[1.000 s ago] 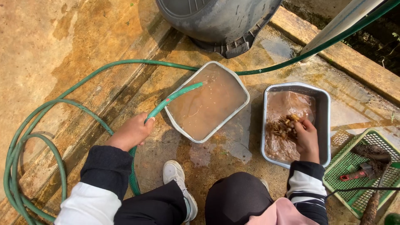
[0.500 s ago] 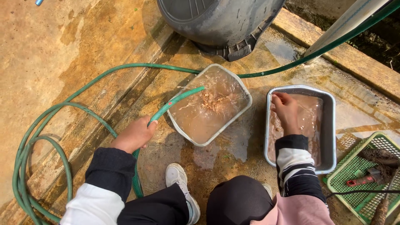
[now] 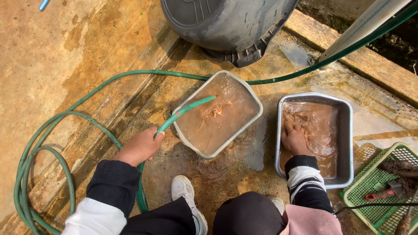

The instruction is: Washing and cleaning harvested roots in basins using a water hose.

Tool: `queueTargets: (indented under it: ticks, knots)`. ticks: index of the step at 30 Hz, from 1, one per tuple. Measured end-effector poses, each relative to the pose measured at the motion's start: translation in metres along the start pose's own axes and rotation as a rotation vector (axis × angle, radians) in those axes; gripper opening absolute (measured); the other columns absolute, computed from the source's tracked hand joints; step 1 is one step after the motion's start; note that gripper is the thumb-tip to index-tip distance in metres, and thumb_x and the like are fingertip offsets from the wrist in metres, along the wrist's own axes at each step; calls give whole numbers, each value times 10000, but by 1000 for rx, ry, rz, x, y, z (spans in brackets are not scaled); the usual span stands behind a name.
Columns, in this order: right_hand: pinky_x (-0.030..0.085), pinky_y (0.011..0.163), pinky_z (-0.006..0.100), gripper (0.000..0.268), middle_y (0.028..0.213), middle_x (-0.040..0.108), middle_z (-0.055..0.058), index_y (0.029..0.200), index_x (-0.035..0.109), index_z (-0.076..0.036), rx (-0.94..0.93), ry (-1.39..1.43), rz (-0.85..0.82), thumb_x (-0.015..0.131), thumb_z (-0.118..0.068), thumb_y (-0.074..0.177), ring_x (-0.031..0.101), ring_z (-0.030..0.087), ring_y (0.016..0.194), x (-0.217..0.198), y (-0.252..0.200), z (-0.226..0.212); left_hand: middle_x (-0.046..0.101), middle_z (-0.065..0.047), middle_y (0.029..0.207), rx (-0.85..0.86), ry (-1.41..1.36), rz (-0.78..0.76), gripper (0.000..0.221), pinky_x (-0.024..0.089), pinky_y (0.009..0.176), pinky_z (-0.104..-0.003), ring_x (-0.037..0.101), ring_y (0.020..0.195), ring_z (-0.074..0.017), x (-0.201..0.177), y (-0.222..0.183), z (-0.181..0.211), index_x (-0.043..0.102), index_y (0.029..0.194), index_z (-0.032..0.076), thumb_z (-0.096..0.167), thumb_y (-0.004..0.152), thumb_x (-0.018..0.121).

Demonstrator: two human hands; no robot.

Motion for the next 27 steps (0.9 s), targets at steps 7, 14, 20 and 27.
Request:
queueTargets:
  ticks: [7,14,20,27]
  knots:
    - [324,1226,695,371,1420,552,63,1392,617,-325,-65,-506,-353,482,-416,1058,468,254,1448,-48,-107,-6,519,-46,614,14,54,-6,414,505,569,-413,546,483,-175,8,13,-7,595,1024,34,383,1070,376]
    - [439,1067,661,634,1539,367,203,1431,551,-274,311,-208,-356,699,-548,879,350,514,1413,-72,-133,-8,554,-74,635,16,60,10,414,531,602,-431,589,502,-200,8,15,-11,592,1033,28,380,1066,375]
    - [485,1140,472,768,1503,448,232,1502,502,-245,165,73,-282,762,-402,797,598,431,1273,-23,-118,10,563,-62,637,-6,70,4,412,528,618,-431,589,515,-185,6,8,-1,612,1051,47,387,1059,381]
    - [497,1114,430,745,1477,494,199,1451,566,-249,18,32,-267,836,-348,764,628,361,1247,-24,-118,-11,538,-56,629,-17,80,-17,392,510,596,-413,570,514,-184,7,10,0,603,1107,63,385,1065,383]
Point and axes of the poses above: each hand's wrist, its own y-axis towards the middle knuckle, its own x-axis out of the palm, z = x × y, the point moved 2 cm from there along y, towards the middle knuckle
